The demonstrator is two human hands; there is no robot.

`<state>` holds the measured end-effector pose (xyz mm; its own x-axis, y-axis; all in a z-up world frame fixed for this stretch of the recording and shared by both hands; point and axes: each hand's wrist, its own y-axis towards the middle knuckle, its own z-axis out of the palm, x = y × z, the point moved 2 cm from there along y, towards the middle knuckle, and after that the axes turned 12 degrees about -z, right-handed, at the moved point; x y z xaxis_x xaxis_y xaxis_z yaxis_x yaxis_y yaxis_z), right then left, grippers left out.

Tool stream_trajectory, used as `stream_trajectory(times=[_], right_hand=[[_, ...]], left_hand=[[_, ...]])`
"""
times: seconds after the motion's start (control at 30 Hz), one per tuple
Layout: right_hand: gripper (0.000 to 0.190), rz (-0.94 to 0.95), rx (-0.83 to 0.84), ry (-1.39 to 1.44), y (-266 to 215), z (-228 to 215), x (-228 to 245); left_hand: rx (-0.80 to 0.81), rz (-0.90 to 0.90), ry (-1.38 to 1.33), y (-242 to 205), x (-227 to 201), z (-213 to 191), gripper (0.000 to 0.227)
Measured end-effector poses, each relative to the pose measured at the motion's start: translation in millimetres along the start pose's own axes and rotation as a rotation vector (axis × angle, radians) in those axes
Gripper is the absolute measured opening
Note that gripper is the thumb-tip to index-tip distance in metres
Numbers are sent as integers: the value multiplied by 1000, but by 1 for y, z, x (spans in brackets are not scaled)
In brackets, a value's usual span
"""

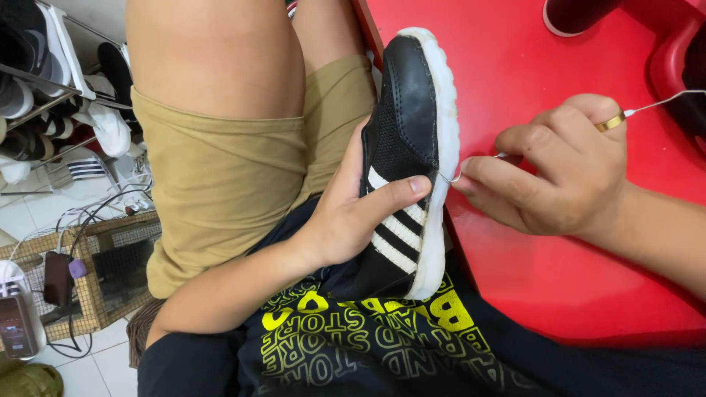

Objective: The person sits on the floor and uses a curved needle and white thread to sew the sole of a black and white sneaker. They repeatedly push the needle through the shoe's edge and pull the thread to secure the sole.

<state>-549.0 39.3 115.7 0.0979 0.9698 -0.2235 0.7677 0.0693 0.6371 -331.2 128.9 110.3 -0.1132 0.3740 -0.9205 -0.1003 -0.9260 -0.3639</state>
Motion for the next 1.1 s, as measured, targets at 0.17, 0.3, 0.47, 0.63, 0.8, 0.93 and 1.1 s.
stream_trajectory(times=[0.17, 0.3, 0.47, 0.63, 0.8, 0.93, 1.1], right_hand=[[19, 3, -7, 8, 0, 1, 0], [21, 1, 1, -4, 0, 0, 0], [19, 7, -1, 5, -2, 1, -2], [19, -6, -5, 16, 0, 0, -2], [19, -1, 1, 11, 0, 0, -1], [18, -2, 22, 2, -4, 0, -2], [20, 39, 51, 38, -7, 1, -2]], left_hand=[[0, 9, 9, 0, 1, 0, 67], [15, 23, -24, 0, 3, 0, 67], [12, 21, -5, 0, 0, 0, 69], [3, 20, 17, 0, 0, 0, 69], [-3, 20, 11, 0, 1, 0, 71], [-1, 22, 20, 0, 2, 0, 71], [8, 38, 33, 0, 1, 0, 73]])
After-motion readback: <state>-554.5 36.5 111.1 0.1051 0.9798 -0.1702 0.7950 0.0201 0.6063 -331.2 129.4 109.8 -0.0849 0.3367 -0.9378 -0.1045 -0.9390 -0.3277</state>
